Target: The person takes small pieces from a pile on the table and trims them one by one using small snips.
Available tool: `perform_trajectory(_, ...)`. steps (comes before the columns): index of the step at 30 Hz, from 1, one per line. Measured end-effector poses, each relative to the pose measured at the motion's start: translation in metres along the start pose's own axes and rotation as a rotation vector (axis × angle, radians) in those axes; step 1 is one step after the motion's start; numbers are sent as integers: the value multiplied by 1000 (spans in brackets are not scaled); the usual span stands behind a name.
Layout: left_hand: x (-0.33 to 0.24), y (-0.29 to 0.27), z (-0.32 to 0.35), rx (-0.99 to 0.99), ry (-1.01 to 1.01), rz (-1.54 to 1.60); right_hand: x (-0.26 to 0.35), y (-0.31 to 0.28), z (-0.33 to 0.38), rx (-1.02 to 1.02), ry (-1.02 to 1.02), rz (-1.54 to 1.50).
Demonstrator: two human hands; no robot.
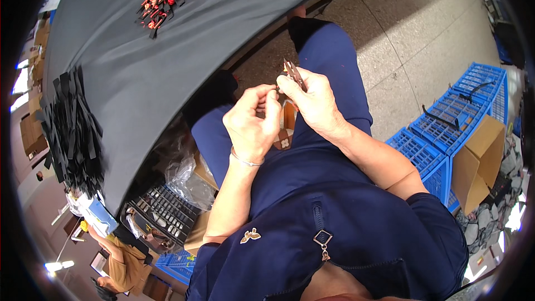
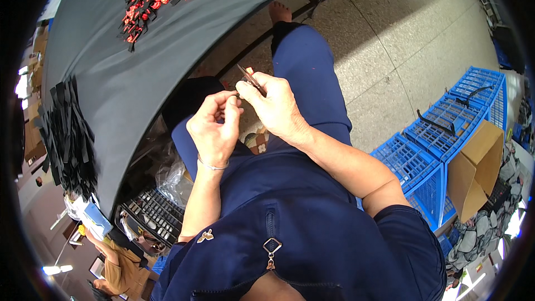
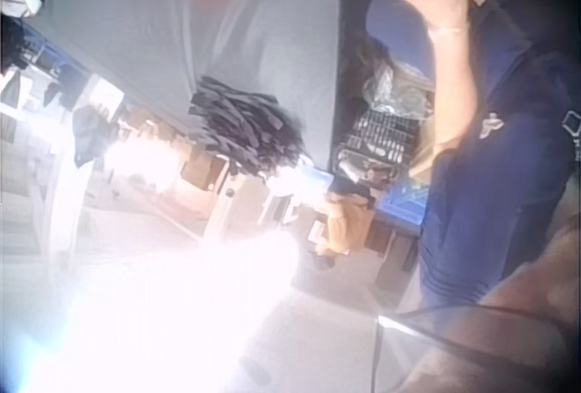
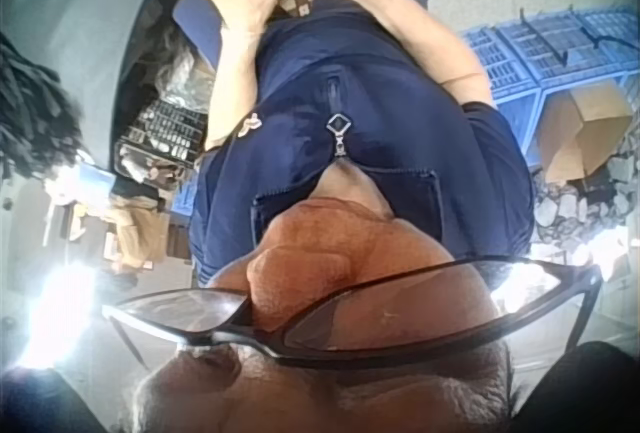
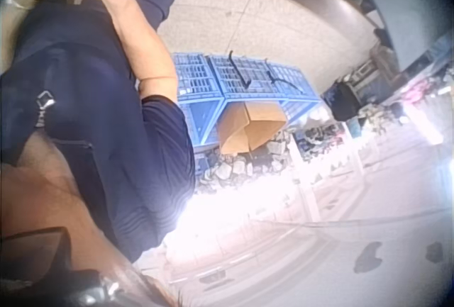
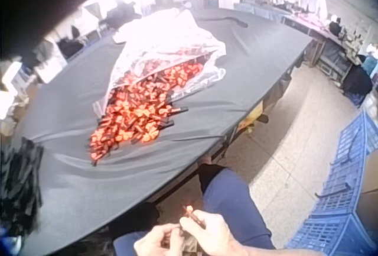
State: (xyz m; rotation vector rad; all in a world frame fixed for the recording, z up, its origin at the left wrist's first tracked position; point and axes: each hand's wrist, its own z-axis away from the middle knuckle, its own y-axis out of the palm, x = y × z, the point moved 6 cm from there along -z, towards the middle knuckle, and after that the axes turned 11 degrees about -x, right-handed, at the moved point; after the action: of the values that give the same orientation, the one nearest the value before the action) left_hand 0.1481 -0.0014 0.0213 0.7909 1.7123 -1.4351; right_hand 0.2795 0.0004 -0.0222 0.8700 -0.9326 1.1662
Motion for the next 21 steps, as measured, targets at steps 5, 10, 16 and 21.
perform_trajectory(5,36,13,4,92,-734,603,4,4,-1,20,-130,61)
perform_trajectory(10,61,12,0,2,-805,806,23,3,22,339,-109,96)
perform_trajectory(16,46,17,4,83,-865,953,37,-23,17,0,-223,177)
perform_trajectory(21,37,17,4,83,-816,934,35,-35,17,-196,-373,310)
